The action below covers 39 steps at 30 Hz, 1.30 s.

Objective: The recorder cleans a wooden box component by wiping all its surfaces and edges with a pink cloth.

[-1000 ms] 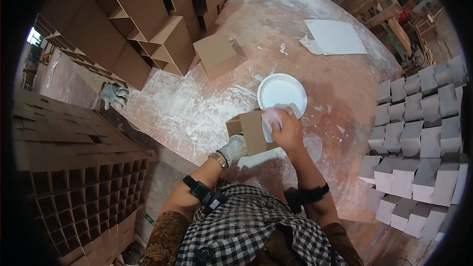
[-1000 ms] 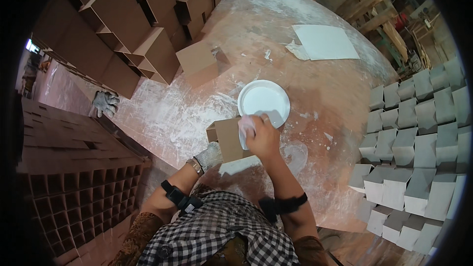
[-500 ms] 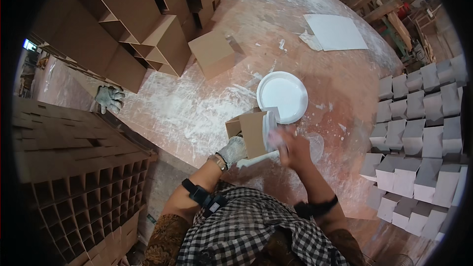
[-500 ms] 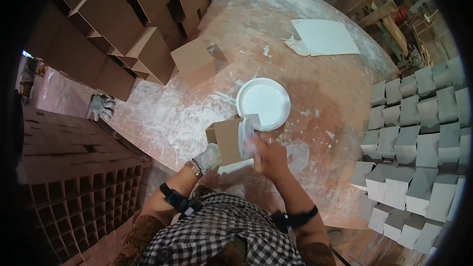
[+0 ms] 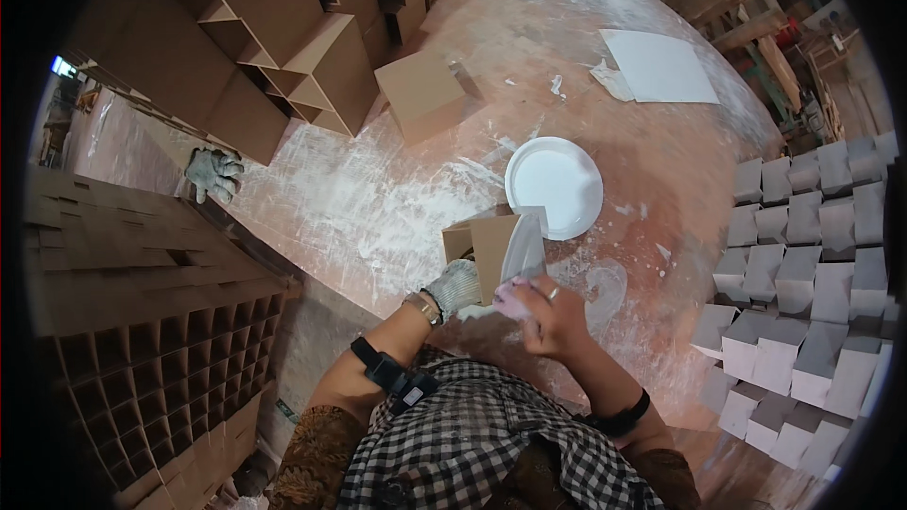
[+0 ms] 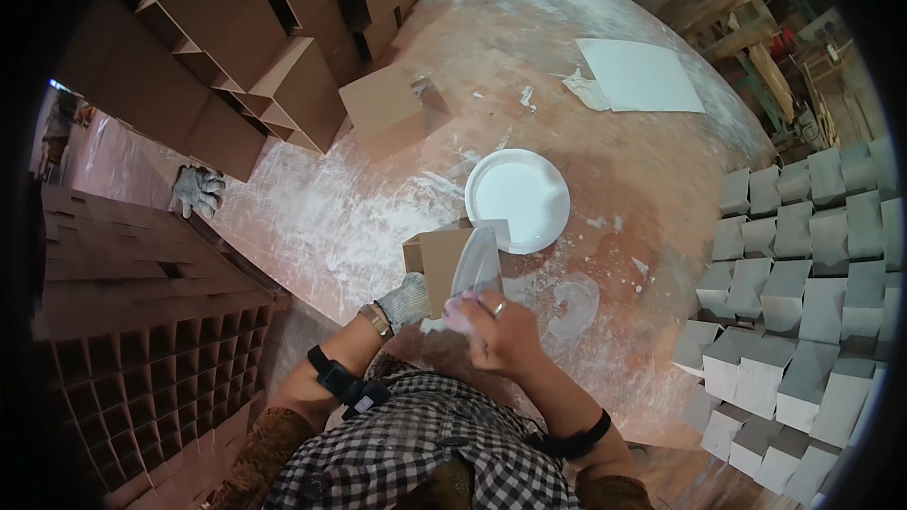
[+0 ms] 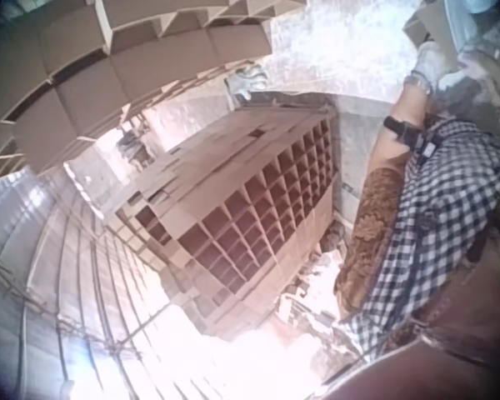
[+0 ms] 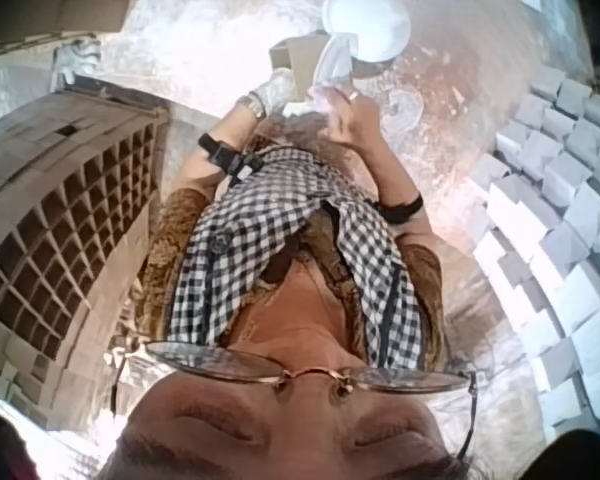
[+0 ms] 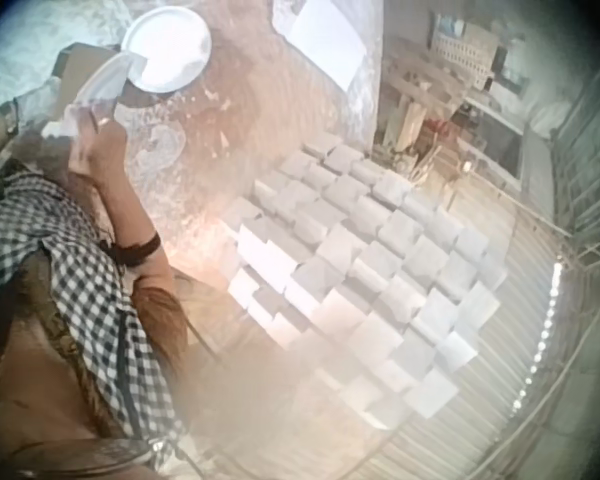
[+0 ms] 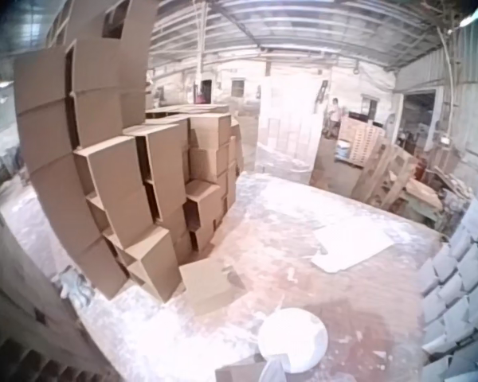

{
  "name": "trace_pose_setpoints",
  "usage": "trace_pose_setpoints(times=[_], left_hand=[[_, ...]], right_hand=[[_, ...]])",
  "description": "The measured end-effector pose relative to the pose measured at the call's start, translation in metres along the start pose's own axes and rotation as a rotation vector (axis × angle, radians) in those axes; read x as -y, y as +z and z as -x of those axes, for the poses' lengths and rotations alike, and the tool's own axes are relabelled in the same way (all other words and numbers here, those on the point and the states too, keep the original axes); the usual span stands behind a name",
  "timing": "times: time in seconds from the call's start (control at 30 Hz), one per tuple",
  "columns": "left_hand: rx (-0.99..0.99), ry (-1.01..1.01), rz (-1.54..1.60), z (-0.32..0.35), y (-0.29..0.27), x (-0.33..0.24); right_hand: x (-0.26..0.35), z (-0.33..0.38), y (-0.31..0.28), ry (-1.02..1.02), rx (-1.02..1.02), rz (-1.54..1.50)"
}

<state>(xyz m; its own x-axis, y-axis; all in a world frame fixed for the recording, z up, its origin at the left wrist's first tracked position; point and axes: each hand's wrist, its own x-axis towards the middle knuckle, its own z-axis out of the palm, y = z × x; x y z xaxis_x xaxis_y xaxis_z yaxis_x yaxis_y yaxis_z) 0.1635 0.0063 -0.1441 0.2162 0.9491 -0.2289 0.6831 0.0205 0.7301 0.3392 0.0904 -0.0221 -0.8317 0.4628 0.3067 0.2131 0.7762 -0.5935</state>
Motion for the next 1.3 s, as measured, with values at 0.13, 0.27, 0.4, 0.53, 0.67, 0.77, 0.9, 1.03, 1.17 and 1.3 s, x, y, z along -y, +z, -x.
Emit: trace_pose_setpoints(times=[0.13, 0.27, 0.4, 0.53, 0.67, 0.77, 0.9, 1.03, 1.17, 1.3], left_hand=[[0.068, -0.048, -0.242, -0.004, -0.016, -0.021], [-0.076, -0.035, -0.008, 0.001, -0.004, -0.008], [0.038, -0.061, -0.062, 0.006, -0.03, -0.028], [-0.015, -0.052, 0.033, -0.004, -0.007, -0.01], [-0.074, -0.112, 0.157, -0.019, 0.045, 0.033], [0.084, -0.137, 0.112, -0.011, -0.003, -0.009], [-0.077, -0.105, 0.17, -0.011, 0.025, 0.016], [0.006, -0.03, 0.077, 0.0, -0.012, -0.013], [-0.107, 0.013, 0.57, -0.005, 0.014, 0.009], [-0.209, 0.065, 0.745, -0.013, 0.054, 0.044]], right_hand=[[-0.042, -0.047, 0.006, 0.144, -0.177, 0.094], [-0.023, -0.037, 0.005, 0.057, -0.036, 0.211], [0.005, -0.004, 0.0, 0.033, 0.041, -0.022], [-0.027, -0.057, 0.018, 0.145, -0.283, 0.16], [-0.002, -0.049, 0.013, -0.062, -0.122, 0.105], [0.011, -0.012, 0.001, -0.126, 0.048, -0.042], [-0.014, -0.048, 0.013, -0.081, -0.066, 0.054], [-0.013, -0.09, 0.02, 0.1, -0.181, 0.128], [0.002, -0.016, 0.014, -0.173, -0.001, -0.018], [0.001, -0.019, 0.011, -0.169, 0.055, -0.012]])
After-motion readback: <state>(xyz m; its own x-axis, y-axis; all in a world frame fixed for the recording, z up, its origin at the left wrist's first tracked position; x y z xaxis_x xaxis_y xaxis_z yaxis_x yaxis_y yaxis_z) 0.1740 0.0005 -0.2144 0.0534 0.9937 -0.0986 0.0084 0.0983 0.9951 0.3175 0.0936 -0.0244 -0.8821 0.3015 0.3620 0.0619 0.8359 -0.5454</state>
